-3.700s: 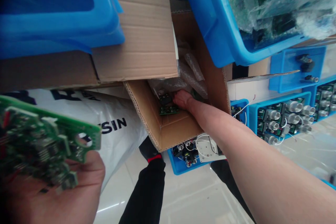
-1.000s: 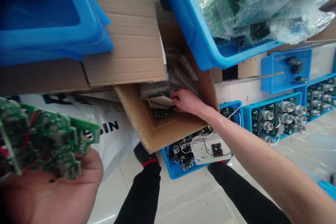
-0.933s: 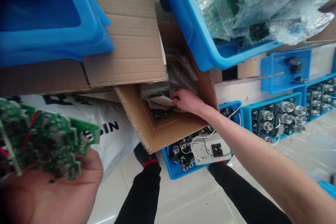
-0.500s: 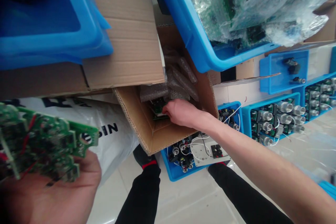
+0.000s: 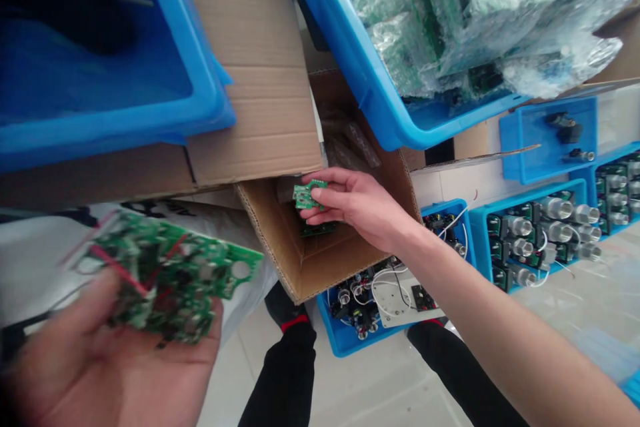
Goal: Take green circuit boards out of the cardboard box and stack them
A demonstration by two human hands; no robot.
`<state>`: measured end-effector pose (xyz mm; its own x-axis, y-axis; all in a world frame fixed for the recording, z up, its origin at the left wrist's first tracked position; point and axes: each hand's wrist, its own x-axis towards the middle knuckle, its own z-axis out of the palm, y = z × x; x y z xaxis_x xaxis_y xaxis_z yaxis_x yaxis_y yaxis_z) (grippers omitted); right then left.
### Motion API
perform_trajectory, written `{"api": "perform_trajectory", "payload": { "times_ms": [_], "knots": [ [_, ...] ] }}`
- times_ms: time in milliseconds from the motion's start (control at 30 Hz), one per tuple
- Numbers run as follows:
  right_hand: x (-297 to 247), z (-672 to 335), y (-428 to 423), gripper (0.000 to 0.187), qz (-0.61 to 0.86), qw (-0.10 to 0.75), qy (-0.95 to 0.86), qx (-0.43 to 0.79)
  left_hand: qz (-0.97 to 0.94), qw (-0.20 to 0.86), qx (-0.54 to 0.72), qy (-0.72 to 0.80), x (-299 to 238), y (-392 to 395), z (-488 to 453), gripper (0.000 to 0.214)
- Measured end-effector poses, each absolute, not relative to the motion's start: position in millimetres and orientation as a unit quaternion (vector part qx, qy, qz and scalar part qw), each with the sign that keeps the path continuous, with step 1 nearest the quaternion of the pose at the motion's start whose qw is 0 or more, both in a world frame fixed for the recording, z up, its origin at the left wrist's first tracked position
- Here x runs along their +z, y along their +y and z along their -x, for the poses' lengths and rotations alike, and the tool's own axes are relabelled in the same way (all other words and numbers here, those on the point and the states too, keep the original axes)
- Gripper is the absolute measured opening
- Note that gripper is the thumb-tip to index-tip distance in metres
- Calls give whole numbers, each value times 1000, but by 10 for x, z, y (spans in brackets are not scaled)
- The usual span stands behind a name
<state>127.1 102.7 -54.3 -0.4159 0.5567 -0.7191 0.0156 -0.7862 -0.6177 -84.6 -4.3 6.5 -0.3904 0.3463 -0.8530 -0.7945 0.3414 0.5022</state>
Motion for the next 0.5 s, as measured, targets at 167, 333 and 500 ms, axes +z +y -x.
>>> {"api": "perform_trajectory", "payload": {
  "times_ms": [167, 333, 500],
  "knots": [
    [-74, -1287, 859, 42, 575, 184, -318, 731, 263, 591, 449, 617, 410, 214, 578, 40],
    [165, -1274, 693, 25, 595, 214, -329, 702, 225, 644, 416, 602, 420, 153, 516, 40],
    [261, -1372, 562, 24, 593, 150, -356, 706, 177, 718, 383, 554, 303, -13, 441, 56]
  ]
}}
